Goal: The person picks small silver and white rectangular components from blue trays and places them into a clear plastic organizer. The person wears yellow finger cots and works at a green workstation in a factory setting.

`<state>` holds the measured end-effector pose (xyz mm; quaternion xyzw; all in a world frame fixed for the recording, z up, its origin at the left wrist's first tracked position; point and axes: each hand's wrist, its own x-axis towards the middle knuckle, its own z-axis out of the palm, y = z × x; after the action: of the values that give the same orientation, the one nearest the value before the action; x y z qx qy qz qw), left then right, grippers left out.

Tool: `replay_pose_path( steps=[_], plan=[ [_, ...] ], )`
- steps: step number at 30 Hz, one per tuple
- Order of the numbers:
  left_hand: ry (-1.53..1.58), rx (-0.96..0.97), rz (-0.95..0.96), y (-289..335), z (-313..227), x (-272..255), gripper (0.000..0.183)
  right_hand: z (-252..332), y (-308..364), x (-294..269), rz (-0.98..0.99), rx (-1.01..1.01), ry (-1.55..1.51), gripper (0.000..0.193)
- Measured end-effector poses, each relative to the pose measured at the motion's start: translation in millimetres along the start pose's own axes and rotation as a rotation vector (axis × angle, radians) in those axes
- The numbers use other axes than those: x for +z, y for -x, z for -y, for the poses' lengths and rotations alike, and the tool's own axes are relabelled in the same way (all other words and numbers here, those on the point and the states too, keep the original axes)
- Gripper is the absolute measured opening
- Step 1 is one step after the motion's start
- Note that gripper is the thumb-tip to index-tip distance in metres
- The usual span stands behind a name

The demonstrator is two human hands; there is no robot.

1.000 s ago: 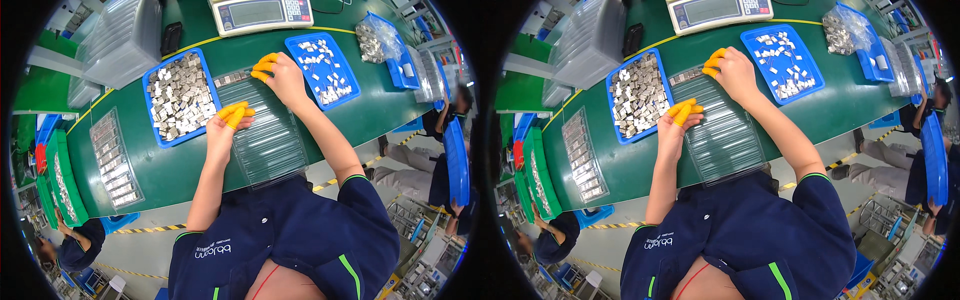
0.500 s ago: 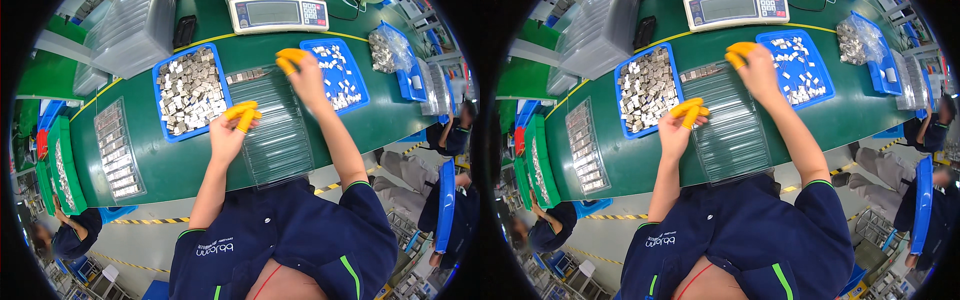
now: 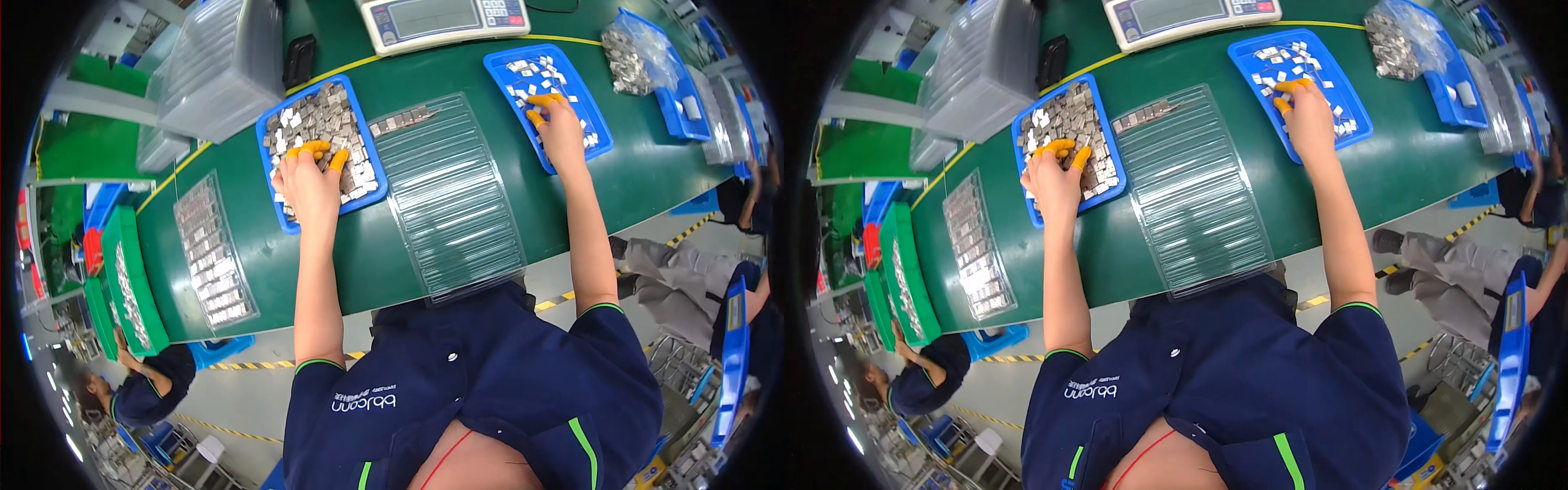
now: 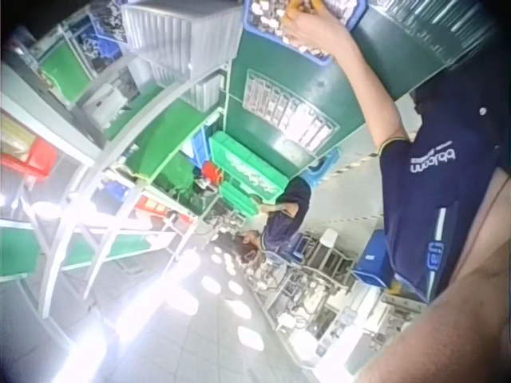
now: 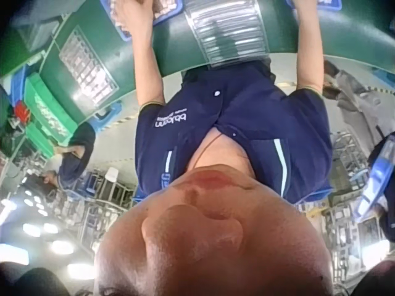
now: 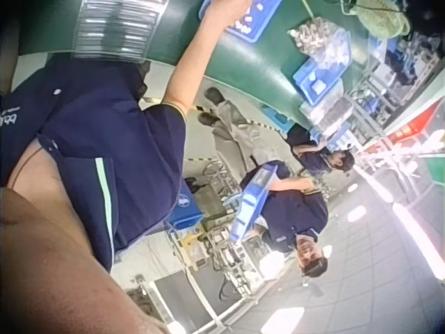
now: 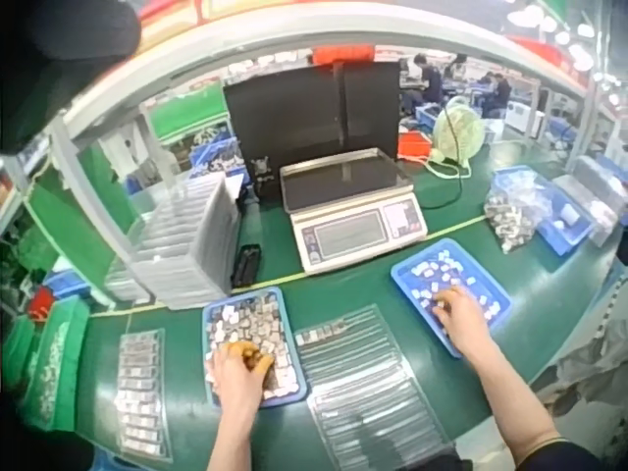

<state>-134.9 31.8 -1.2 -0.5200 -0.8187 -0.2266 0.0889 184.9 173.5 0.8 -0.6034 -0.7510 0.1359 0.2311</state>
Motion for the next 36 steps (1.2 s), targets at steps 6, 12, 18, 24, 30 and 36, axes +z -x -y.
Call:
replay_pose_path(
  steps=[6, 12, 18, 24, 30, 36],
  plan=[
    [0.07, 0.047, 0.011, -3.8, -2.0, 9.5, 0.024, -11.6, -1.8, 7.9, -0.098, 0.026, 0.008, 0.019],
    [0.502, -0.156, 0.037, -4.0, -7.8, -4.7, 0.02, -7.8, 3.7, -5.0, -0.273, 0.029, -0.096, 0.017],
    [1.779, -0.497, 0.321, 14.7, -22.8, -23.3, 0.024, 13.1, 16.0, -17.3, -0.167, 0.039, -0.596, 0.022],
    [1.78, -0.526, 0.546, 33.6, -40.9, -19.6, 0.022, 58.0, 44.0, -19.6, 0.075, 0.208, -1.275, 0.028],
    [1.795, -0.433, 0.642, 39.4, -45.0, -19.1, 0.024, 62.6, 52.5, -8.2, 0.211, 0.256, -1.343, 0.026],
    [1.707, -0.474, 0.683, 43.2, -64.3, -19.9, 0.023, 84.5, 68.2, -3.9, 0.344, 0.353, -1.384, 0.025]
  ],
)
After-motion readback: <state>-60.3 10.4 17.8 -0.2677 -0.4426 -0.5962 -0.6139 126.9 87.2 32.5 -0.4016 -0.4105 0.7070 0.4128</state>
